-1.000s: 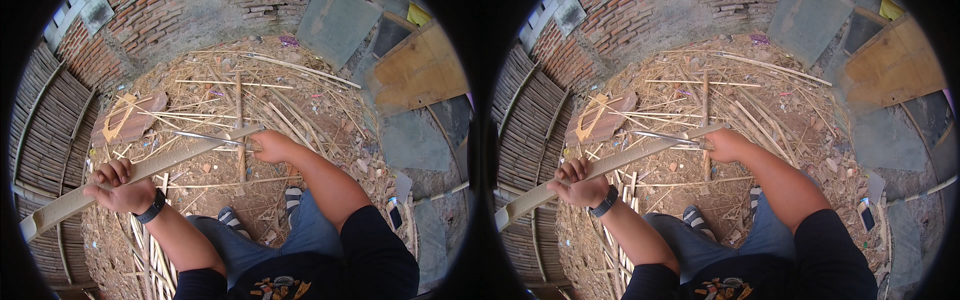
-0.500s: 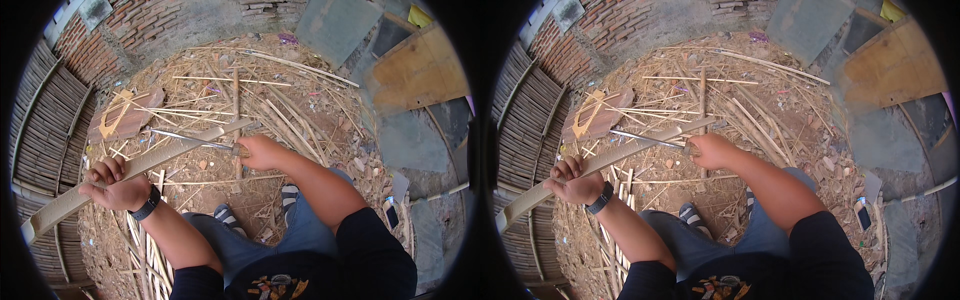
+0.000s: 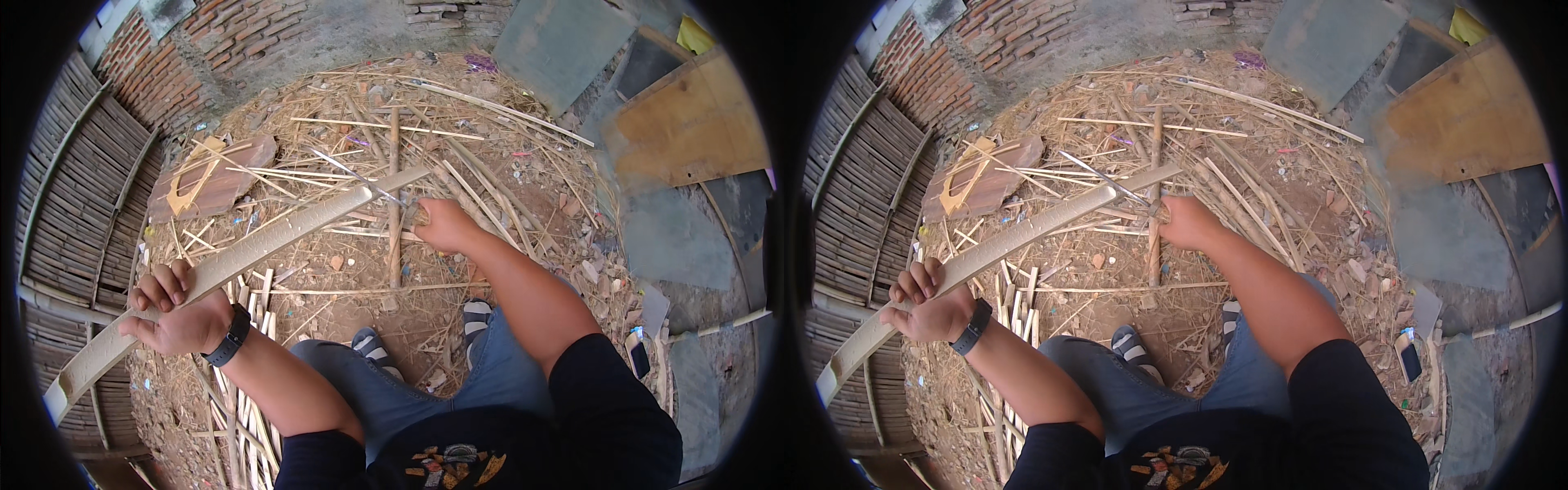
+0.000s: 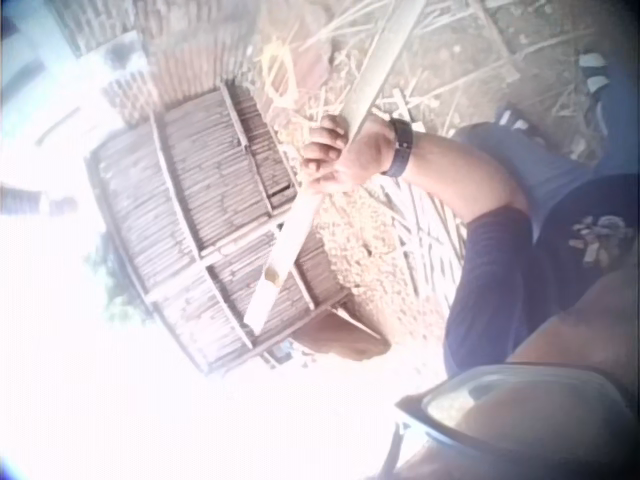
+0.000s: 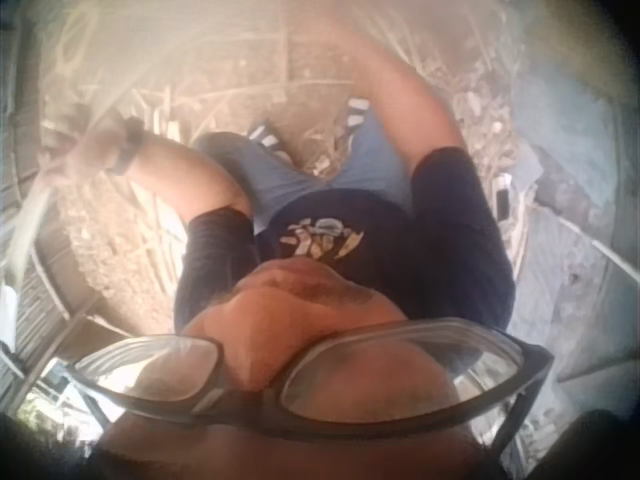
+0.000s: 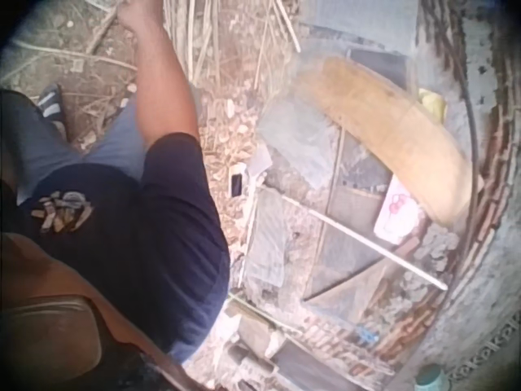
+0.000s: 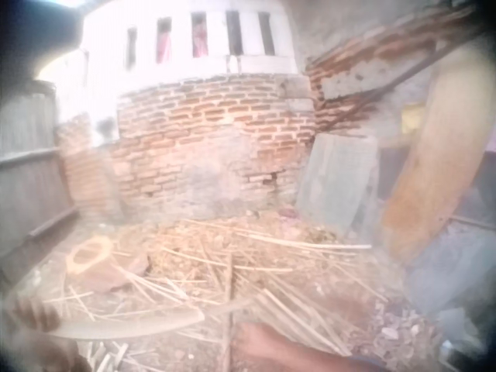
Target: The person sits on the ground and uses a knife to shave thin strips from a long piece of bamboo. They hold the bamboo with their left hand and scrape along its length with the knife in their right hand, creating a pile of shavings on the floor.
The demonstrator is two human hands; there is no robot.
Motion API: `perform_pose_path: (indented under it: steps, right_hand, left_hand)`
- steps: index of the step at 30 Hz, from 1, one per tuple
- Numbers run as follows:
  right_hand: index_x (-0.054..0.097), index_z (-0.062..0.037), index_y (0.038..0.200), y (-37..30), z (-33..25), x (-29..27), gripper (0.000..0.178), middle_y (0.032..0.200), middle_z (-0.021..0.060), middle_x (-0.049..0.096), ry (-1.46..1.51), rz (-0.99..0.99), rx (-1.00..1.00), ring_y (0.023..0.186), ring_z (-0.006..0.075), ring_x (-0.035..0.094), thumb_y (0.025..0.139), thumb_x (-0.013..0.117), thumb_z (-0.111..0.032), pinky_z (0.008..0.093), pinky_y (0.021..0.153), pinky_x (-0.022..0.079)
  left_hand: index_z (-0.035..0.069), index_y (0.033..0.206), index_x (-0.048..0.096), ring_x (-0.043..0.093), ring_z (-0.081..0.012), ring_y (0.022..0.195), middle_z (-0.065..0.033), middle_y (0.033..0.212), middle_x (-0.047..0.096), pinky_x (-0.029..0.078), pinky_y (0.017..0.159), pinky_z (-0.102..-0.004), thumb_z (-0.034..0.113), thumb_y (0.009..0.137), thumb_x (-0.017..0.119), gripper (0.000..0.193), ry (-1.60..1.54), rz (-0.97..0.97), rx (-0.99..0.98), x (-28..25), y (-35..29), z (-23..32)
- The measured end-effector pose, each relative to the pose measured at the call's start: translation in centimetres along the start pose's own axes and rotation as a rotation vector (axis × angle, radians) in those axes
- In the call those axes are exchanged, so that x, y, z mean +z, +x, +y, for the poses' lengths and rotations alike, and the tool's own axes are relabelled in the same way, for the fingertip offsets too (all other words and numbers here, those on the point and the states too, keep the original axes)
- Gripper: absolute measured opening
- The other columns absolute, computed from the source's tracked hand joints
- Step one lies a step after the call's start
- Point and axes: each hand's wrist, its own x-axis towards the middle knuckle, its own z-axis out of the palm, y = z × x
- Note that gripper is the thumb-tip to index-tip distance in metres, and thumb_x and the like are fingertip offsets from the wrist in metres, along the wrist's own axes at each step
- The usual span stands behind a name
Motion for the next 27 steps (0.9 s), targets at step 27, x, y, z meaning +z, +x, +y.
perform_pose_path:
  steps: [27]
  right_hand:
    - [0.06, 0.0003, 0.112, -1.2, -1.1, 1.5, 0.04, 0.081, 0.0222, 0.066, 0.003, 0.16, -0.174, 0.08, 0.0391, 0.066, 0.08, 0.07, -0.021, 0.0467, 0.073, 0.052]
  left_hand:
    - [0.014, 0.074, 0.049, 0.031, -0.0121, 0.048, 0.0019, 0.056, 0.035, 0.027, 0.053, -0.0273, 0.062, 0.096, 0.034, 0.055, -0.045, -0.023, 0.085, -0.1, 0.3, 2.1]
